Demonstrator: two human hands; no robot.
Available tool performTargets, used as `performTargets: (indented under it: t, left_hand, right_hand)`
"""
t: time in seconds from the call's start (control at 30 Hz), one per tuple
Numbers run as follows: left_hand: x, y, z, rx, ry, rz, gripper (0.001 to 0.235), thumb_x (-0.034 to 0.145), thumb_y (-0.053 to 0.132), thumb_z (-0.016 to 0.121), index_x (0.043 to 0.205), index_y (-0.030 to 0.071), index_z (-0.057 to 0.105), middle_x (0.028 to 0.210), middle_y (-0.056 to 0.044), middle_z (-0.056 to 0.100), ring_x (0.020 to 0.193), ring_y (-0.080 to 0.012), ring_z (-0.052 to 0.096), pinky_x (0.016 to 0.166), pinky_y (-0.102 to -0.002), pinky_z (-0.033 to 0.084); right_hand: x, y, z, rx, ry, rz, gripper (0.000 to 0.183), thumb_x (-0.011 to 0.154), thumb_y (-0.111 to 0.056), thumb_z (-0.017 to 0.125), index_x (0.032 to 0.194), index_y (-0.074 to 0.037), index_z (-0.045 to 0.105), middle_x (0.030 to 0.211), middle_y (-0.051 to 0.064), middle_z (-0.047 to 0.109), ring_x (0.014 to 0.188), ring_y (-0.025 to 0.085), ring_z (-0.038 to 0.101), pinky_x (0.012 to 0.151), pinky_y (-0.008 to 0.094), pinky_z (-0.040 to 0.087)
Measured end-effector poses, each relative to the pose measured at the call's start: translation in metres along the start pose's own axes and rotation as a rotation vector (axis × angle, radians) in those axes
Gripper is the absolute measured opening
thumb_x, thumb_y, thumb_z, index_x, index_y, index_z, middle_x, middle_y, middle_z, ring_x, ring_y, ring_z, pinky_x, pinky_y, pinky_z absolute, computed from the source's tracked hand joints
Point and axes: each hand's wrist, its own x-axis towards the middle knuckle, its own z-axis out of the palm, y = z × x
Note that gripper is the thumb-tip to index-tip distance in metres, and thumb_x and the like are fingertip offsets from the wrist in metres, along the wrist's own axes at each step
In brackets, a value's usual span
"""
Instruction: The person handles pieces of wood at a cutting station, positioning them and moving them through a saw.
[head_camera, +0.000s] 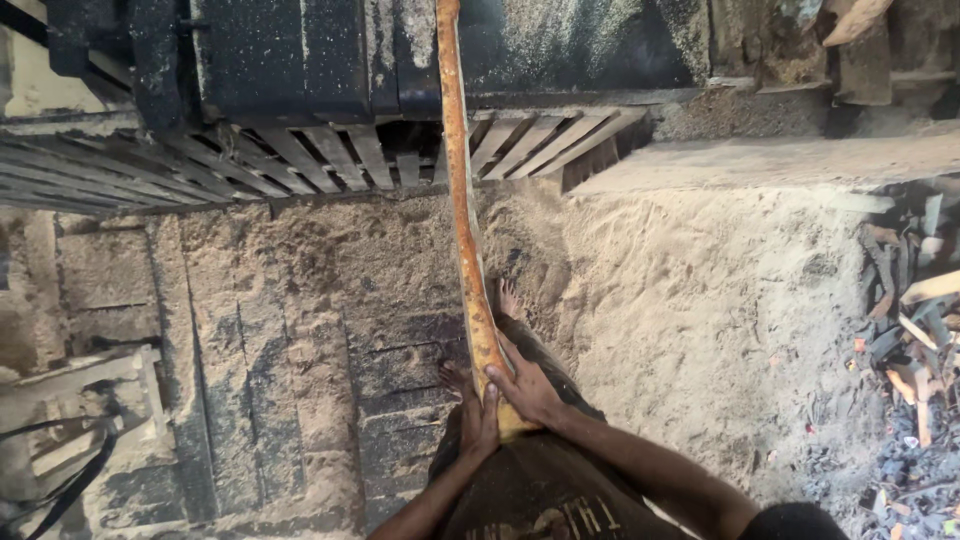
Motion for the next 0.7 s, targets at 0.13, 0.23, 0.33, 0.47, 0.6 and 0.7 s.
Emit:
performTargets:
  t: [0.13,0.23,0.33,0.47,0.6,0.7]
  left_hand:
    - [0.023,-0.008,0.000,0.151,0.024,0.258,0.073,0.120,0.046,0.038,0.154,-0.018,0.026,0.153,-0.047,0.027,0.145,-0.0584,0.023,0.116,-0.062,0.016]
    - [0.046,0.001,-0.005,0.123,-0.075,-0.168,0.072,0.103,0.058,0.034,0.139,-0.003,0.044,0.135,-0.032,0.052,0.126,-0.0418,0.054,0.108,-0.050,0.040]
    - [0.072,0.022,-0.008,0.155,-0.074,-0.111,0.077,0.103,0.063,0.033,0.137,-0.005,0.047,0.126,-0.030,0.060,0.117,-0.0404,0.061,0.104,-0.051,0.045]
    - [0.104,0.051,-0.012,0.072,-0.142,-0.122,0.083,0.100,0.067,0.028,0.144,-0.002,0.041,0.119,-0.029,0.067,0.110,-0.0380,0.067,0.101,-0.051,0.048]
    - [0.136,0.083,-0.017,0.087,-0.139,-0.182,0.084,0.099,0.068,0.028,0.146,-0.002,0.037,0.125,-0.028,0.065,0.108,-0.0377,0.070,0.097,-0.049,0.053]
    - [0.162,0.104,-0.017,0.089,-0.047,-0.140,0.077,0.100,0.062,0.036,0.143,-0.002,0.042,0.122,-0.027,0.067,0.105,-0.0360,0.071,0.092,-0.048,0.055]
  right_hand:
    - [0.021,-0.006,-0.008,-0.047,-0.014,0.009,0.085,0.100,-0.060,0.042,0.165,-0.013,0.013,0.129,0.030,0.067,0.117,0.043,0.069,0.111,0.046,0.049]
    - [0.039,-0.005,-0.016,-0.046,0.009,-0.011,0.089,0.098,-0.065,0.041,0.164,-0.012,0.014,0.127,0.030,0.068,0.117,0.044,0.069,0.112,0.047,0.049]
    - [0.063,-0.006,-0.025,-0.121,0.001,-0.015,0.092,0.098,-0.070,0.034,0.164,-0.010,0.010,0.132,0.030,0.065,0.117,0.045,0.068,0.114,0.049,0.046]
    - [0.089,-0.016,-0.041,-0.142,0.013,-0.035,0.095,0.097,-0.072,0.034,0.164,-0.009,0.010,0.141,0.032,0.054,0.114,0.046,0.068,0.110,0.053,0.045]
    - [0.117,-0.036,-0.062,-0.112,-0.019,0.039,0.098,0.093,-0.075,0.030,0.165,-0.012,0.007,0.119,0.027,0.070,0.096,0.038,0.078,0.102,0.046,0.056]
    - [0.141,-0.049,-0.078,-0.112,-0.009,0.087,0.098,0.089,-0.074,0.035,0.165,-0.016,0.012,0.099,0.026,0.076,0.082,0.035,0.081,0.089,0.043,0.063]
